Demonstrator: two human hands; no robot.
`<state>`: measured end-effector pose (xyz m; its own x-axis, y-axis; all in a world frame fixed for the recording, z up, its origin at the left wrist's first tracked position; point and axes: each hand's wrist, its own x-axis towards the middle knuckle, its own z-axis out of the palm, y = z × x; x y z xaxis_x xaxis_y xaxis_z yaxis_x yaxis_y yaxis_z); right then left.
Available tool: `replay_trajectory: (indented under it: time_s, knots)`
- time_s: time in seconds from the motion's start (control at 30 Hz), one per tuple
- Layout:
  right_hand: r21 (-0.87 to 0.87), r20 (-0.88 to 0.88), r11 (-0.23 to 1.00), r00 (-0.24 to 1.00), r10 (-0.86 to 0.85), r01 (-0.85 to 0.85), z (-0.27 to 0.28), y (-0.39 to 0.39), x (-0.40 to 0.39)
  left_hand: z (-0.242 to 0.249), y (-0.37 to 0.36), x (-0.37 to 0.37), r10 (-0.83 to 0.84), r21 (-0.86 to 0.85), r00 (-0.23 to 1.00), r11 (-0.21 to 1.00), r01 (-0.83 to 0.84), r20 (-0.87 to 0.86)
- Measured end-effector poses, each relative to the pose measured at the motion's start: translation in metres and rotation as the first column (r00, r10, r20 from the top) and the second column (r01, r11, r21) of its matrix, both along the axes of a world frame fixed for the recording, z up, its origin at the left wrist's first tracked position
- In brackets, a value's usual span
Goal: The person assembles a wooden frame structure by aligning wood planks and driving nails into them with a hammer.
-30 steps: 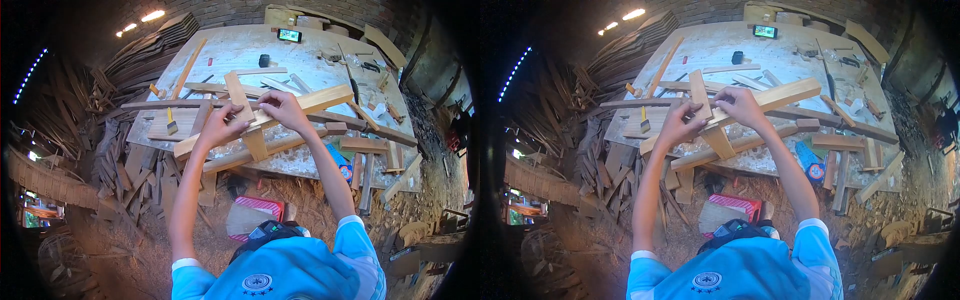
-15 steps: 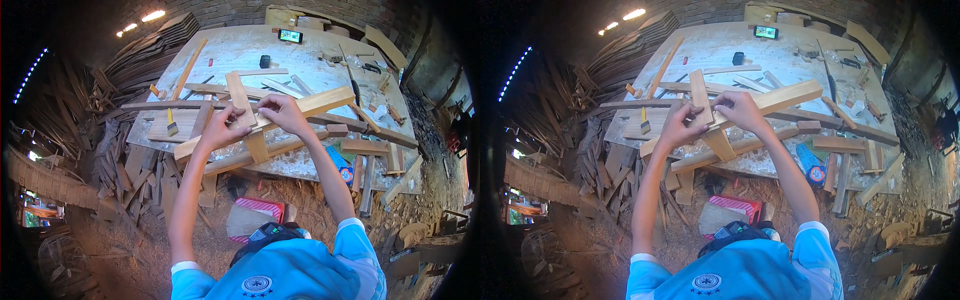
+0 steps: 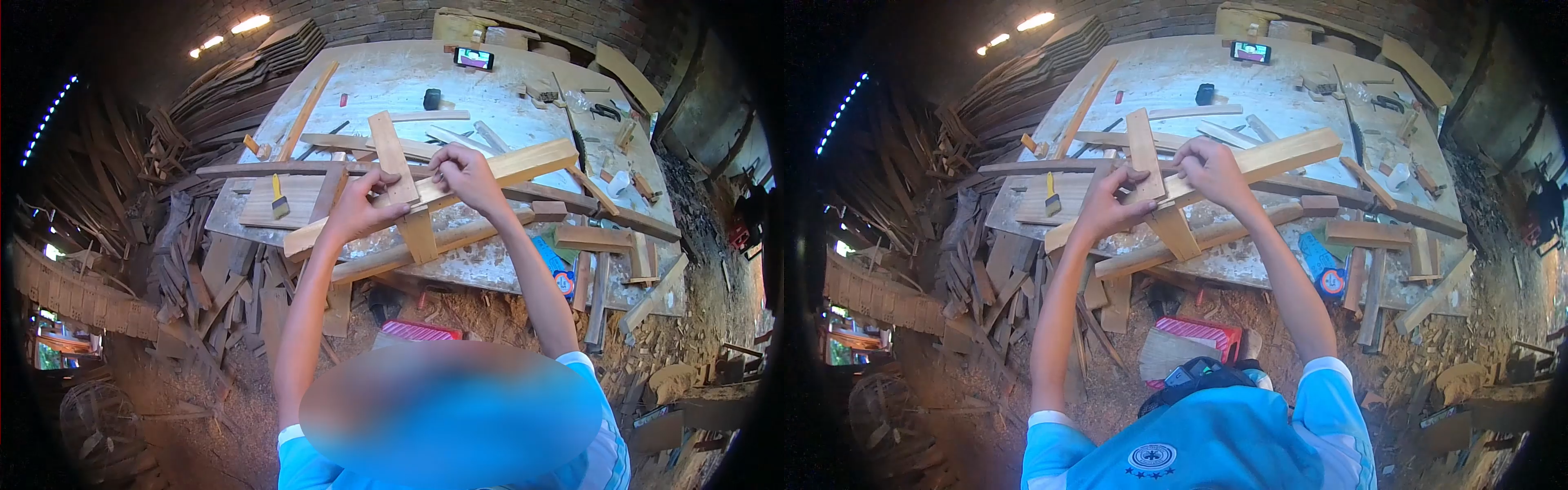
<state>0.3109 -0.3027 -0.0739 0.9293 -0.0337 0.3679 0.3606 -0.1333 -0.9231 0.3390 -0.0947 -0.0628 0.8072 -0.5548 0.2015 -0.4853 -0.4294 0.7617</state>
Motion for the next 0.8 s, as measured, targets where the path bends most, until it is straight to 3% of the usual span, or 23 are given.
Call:
replay_trajectory:
  time_s: [0.03, 0.07, 0.13, 0.27, 0.37, 0.47, 0.6, 0.63, 0.73, 0.77, 0.8]
  knots:
    - [0.145, -0.07, 0.989, 0.997, 0.027, -0.016, 0.003, -0.002, -0.004, -0.005, 0.002, 0.004, -0.016, -0.018, 1.0, 1.0, 0.016, -0.019]
    - [0.417, -0.073, 0.908, 0.994, 0.08, -0.043, -0.002, -0.005, -0.007, -0.008, 0.003, 0.008, -0.034, -0.037, 0.999, 0.999, 0.033, -0.037]
    - [0.841, -0.022, 0.534, 0.983, 0.182, -0.081, -0.017, -0.009, -0.017, -0.014, 0.004, 0.013, -0.076, -0.082, 0.997, 0.994, 0.073, -0.025]
    - [0.938, -0.108, 0.348, 0.944, 0.31, -0.007, -0.026, 0.002, -0.073, -0.008, 0.003, 0.008, -0.089, -0.107, 0.994, 0.991, 0.081, -0.071]
    - [0.916, -0.241, 0.395, 0.878, 0.414, 0.065, -0.034, 0.005, -0.09, -0.006, 0.002, 0.008, -0.119, -0.099, 0.989, 0.989, 0.111, -0.084]
    - [0.829, -0.437, 0.498, 0.849, 0.297, 0.253, -0.047, 0.009, -0.064, -0.002, -0.002, 0.0, -0.142, -0.218, 0.977, 0.97, 0.105, -0.161]
    - [0.702, -0.485, 0.631, 0.87, 0.086, 0.329, -0.048, 0.037, -0.045, -0.001, -0.003, -0.013, -0.07, -0.247, 0.983, 0.969, 0.026, -0.17]
    - [0.754, -0.493, 0.563, 0.858, 0.144, 0.339, -0.056, 0.04, -0.036, -0.004, -0.003, -0.019, -0.047, -0.262, 0.983, 0.965, -0.001, -0.18]
    - [0.776, -0.478, 0.488, 0.878, 0.04, 0.4, -0.052, 0.046, -0.028, -0.003, -0.004, -0.029, -0.064, -0.315, 0.937, 0.948, -0.051, -0.344]
    - [0.798, -0.487, 0.381, 0.872, -0.046, 0.466, -0.043, 0.052, -0.026, -0.002, -0.004, -0.031, -0.086, -0.332, 0.905, 0.941, -0.064, -0.417]
    - [0.801, -0.483, 0.357, 0.871, -0.091, 0.481, -0.047, 0.055, -0.028, -0.004, -0.002, -0.033, -0.098, -0.348, 0.892, 0.935, -0.069, -0.441]
